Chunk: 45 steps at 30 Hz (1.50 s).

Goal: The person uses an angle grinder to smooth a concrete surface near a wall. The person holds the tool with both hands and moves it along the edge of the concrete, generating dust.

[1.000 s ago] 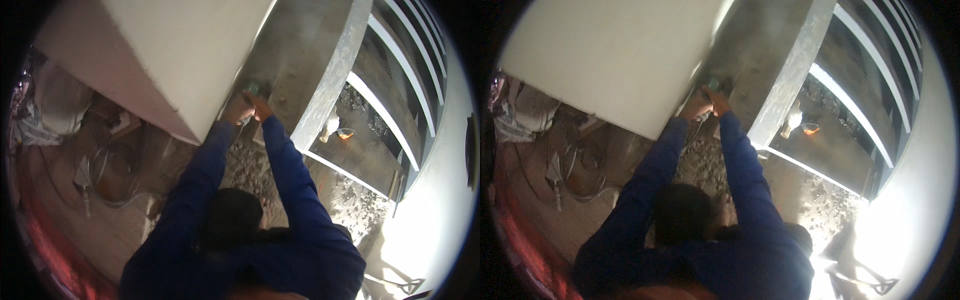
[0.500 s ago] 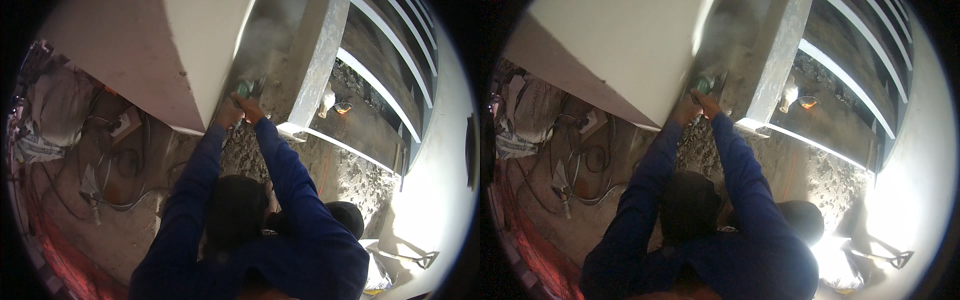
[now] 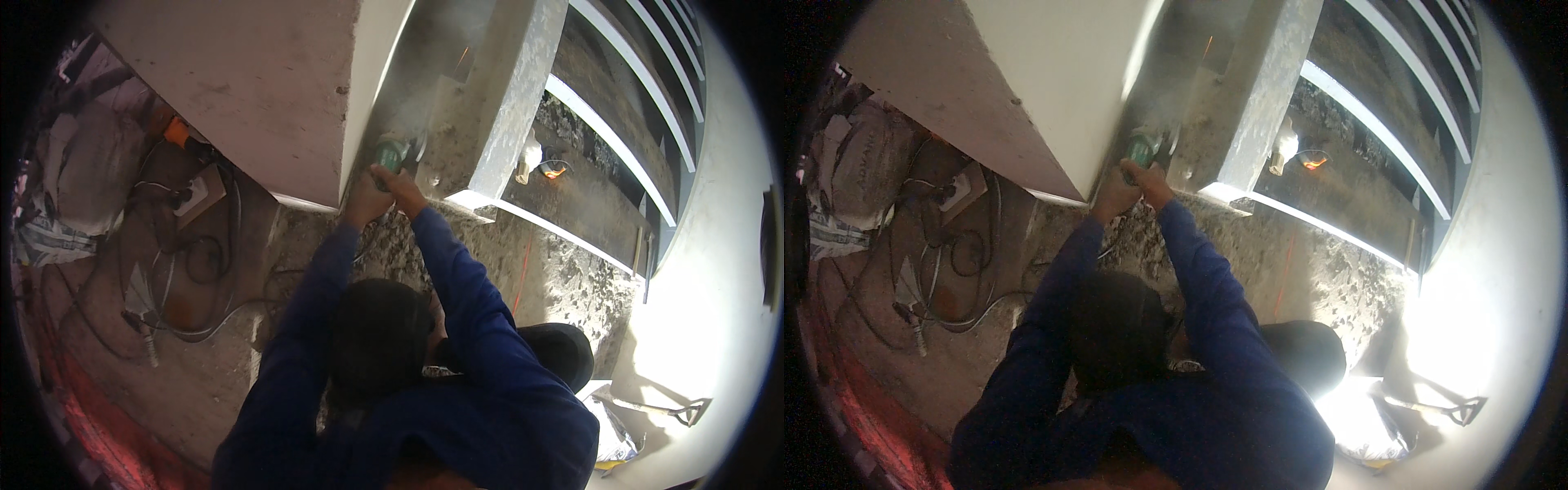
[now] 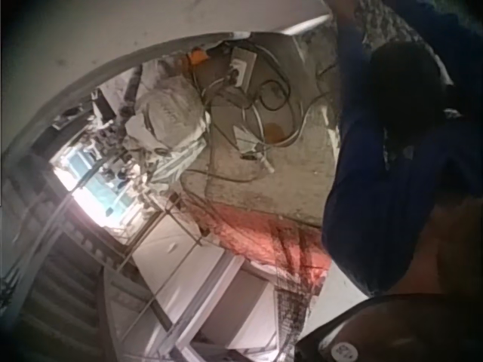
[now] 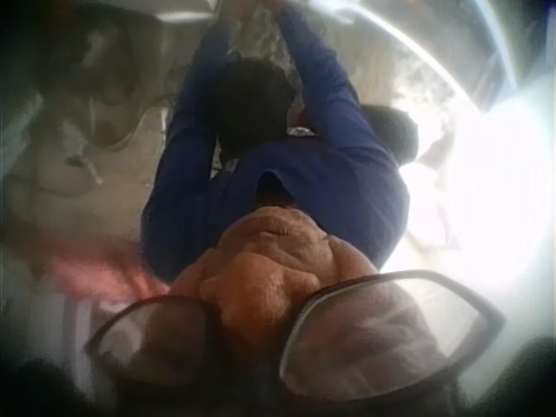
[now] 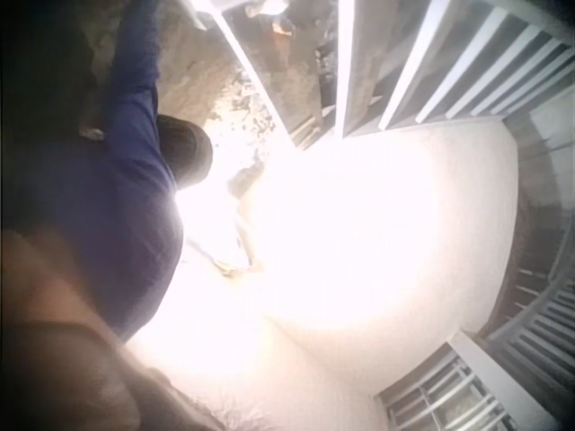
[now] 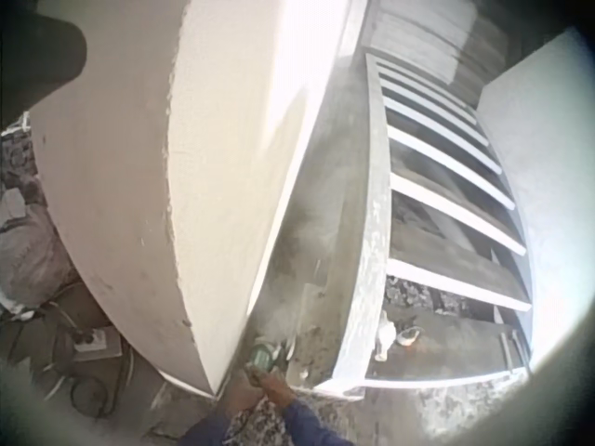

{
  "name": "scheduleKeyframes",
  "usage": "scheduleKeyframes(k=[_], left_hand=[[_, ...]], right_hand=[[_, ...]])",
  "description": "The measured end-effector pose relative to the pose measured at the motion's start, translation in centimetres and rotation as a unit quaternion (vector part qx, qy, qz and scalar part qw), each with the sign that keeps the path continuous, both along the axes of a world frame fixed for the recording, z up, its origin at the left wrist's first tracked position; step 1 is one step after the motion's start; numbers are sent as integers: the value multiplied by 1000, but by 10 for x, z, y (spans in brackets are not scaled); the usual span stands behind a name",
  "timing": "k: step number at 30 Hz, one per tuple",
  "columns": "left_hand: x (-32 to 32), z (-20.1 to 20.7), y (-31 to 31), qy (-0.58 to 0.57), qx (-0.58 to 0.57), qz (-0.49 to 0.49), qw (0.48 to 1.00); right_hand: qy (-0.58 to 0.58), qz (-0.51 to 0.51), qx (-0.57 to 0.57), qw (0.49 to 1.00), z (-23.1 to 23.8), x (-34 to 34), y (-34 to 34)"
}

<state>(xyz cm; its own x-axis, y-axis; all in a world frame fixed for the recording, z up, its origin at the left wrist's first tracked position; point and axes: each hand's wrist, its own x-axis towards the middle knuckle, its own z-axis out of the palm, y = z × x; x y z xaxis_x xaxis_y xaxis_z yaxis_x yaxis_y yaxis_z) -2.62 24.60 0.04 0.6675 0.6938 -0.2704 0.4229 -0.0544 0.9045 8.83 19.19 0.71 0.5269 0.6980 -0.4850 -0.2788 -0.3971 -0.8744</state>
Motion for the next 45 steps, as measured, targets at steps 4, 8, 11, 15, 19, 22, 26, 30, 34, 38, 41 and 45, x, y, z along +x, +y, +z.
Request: scheduleKeyframes(k=[4, 8, 11, 15, 19, 22, 26, 30, 34, 38, 41, 45], left_hand=[[26, -6, 17, 44, -22, 35, 998], [32, -9, 33, -11, -54, -19, 998], [20, -14, 25, 54, -15, -10, 998], [0, -15, -3, 30, 59, 36, 997], [-28, -6, -24, -11, 32, 45, 998], [-45, 0, -35, 46, 11, 37, 998], [-63, 0, -51, 9, 11, 33, 999], [-63, -1, -58, 76, -22, 40, 996], [-47, 3, -49, -27, -31, 74, 996], [-18, -3, -19, -19, 24, 50, 998], [-2, -16, 1, -38, 23, 24, 999], [-8, -26, -2, -33, 85, 39, 995]], right_hand=[[15, 19, -37, 999, 0, 26, 20], [64, 3, 60, 996, -8, 29, 32], [51, -16, -17, 998, -12, 21, 23], [15, 23, -4, 1000, -17, 3, 4], [26, 17, -15, 999, -18, -20, -13], [-20, 77, -12, 997, -14, -33, -32], [-49, 53, -23, 997, -9, -54, -45], [-20, 40, -19, 999, -5, -58, -49], [-68, 74, -48, 994, -13, -36, -40], [-77, 47, -25, 996, -33, -7, -8], [-58, 47, 6, 997, -35, 7, 6], [-99, 20, -48, 994, -30, -2, 0]])
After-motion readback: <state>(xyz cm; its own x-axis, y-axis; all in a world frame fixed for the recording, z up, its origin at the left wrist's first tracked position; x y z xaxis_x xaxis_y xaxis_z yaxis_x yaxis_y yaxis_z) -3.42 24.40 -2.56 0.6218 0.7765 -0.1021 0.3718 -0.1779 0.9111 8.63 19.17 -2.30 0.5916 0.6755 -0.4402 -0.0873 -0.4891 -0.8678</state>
